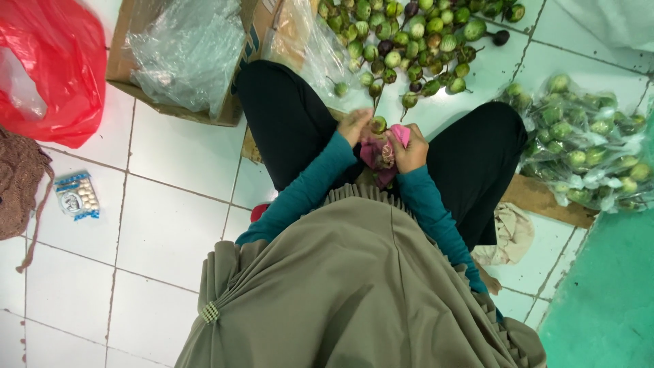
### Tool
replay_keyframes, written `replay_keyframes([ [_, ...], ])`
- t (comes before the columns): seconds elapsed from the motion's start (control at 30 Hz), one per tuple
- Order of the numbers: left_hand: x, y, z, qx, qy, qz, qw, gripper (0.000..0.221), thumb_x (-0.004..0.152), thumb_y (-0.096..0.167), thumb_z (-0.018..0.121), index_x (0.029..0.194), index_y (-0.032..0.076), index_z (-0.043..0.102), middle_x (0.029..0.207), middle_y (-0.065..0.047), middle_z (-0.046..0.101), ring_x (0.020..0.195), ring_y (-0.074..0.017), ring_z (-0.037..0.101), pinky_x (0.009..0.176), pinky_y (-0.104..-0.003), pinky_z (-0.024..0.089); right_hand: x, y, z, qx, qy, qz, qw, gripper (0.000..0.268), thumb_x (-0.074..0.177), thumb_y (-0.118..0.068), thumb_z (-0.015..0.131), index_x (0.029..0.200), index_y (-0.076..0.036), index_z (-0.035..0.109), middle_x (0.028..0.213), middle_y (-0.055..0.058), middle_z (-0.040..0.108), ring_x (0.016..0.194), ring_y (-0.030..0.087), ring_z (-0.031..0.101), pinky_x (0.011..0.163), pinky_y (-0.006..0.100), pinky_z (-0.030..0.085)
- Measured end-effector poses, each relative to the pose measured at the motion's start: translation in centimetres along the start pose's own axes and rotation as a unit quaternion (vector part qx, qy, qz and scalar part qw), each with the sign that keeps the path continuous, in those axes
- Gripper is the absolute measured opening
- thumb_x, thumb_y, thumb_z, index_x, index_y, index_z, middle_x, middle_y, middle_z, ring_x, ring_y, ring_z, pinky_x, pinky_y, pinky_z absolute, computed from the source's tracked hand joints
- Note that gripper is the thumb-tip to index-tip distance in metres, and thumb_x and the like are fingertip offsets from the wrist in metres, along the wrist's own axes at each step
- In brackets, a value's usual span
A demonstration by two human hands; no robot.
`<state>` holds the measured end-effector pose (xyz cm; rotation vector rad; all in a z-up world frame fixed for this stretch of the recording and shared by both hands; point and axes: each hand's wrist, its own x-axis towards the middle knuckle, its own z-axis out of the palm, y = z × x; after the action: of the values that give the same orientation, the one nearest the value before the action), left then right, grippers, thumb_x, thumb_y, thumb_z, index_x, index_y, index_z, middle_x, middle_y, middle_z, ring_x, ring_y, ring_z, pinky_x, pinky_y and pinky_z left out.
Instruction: The person wipes small round vegetables with a cloth and places them into plastic bags.
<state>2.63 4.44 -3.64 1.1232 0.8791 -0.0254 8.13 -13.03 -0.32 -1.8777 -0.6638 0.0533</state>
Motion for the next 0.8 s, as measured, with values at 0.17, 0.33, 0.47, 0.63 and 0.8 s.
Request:
replay_keyframes([
  [0.17,15.4,4.0,-9.3,-0.123,0.132,0.225,0.957,0.044,0.113,0.018,0.049,0.154,0.005,0.037,0.13,-0.009,0.055,0.112,-0.0154,0.054,0.096,-0.035,0.05,-0.1,0.8,-0.5,0.008,0.011,0.05,0.999,0.025,0.1,-0.026,0.079,0.092,-0.003,0.072,0.084,0.009,0.058,0.079,0.027,0.063,0.073,0.041,0.049],
  [0.33,21.9,13.4,-15.5,0.325,0.286,0.427,0.794,0.049,0.112,0.023,0.057,0.156,0.036,0.04,0.165,-0.022,0.023,0.127,-0.053,0.055,0.096,-0.059,0.061,0.1,0.9,-0.5,-0.009,0.02,0.049,0.999,0.035,0.101,-0.034,0.075,0.089,-0.002,0.067,0.086,0.011,0.059,0.08,0.024,0.06,0.073,0.04,0.048],
  [0.47,20.0,16.9,-15.5,0.517,0.244,0.316,0.757,0.042,0.105,0.045,0.062,0.136,0.026,0.041,0.143,-0.016,0.031,0.087,-0.0449,0.061,0.062,-0.06,0.055,0.0,1.1,-0.4,-0.007,0.023,0.093,0.995,0.033,0.099,-0.036,0.077,0.094,-0.004,0.071,0.085,0.007,0.061,0.08,0.022,0.061,0.073,0.038,0.049],
  [0.63,14.7,18.3,-11.8,0.628,0.263,0.34,0.649,0.03,0.101,0.027,0.065,0.121,0.006,0.056,0.126,-0.014,0.034,0.08,-0.0279,0.051,0.064,-0.039,0.052,-0.2,1.3,-0.4,-0.017,0.023,0.089,0.996,0.035,0.099,-0.037,0.077,0.095,-0.003,0.071,0.086,0.008,0.061,0.08,0.023,0.061,0.072,0.039,0.048],
  [0.8,-0.5,20.2,-6.4,0.346,-0.096,0.323,0.876,0.021,0.106,0.023,0.053,0.101,0.008,0.066,0.148,-0.016,0.051,0.121,-0.0323,0.064,0.118,-0.045,0.047,-0.3,0.8,-0.3,-0.021,0.021,0.093,0.995,0.031,0.098,-0.034,0.079,0.097,-0.004,0.073,0.087,0.008,0.064,0.082,0.022,0.062,0.073,0.039,0.05],
])
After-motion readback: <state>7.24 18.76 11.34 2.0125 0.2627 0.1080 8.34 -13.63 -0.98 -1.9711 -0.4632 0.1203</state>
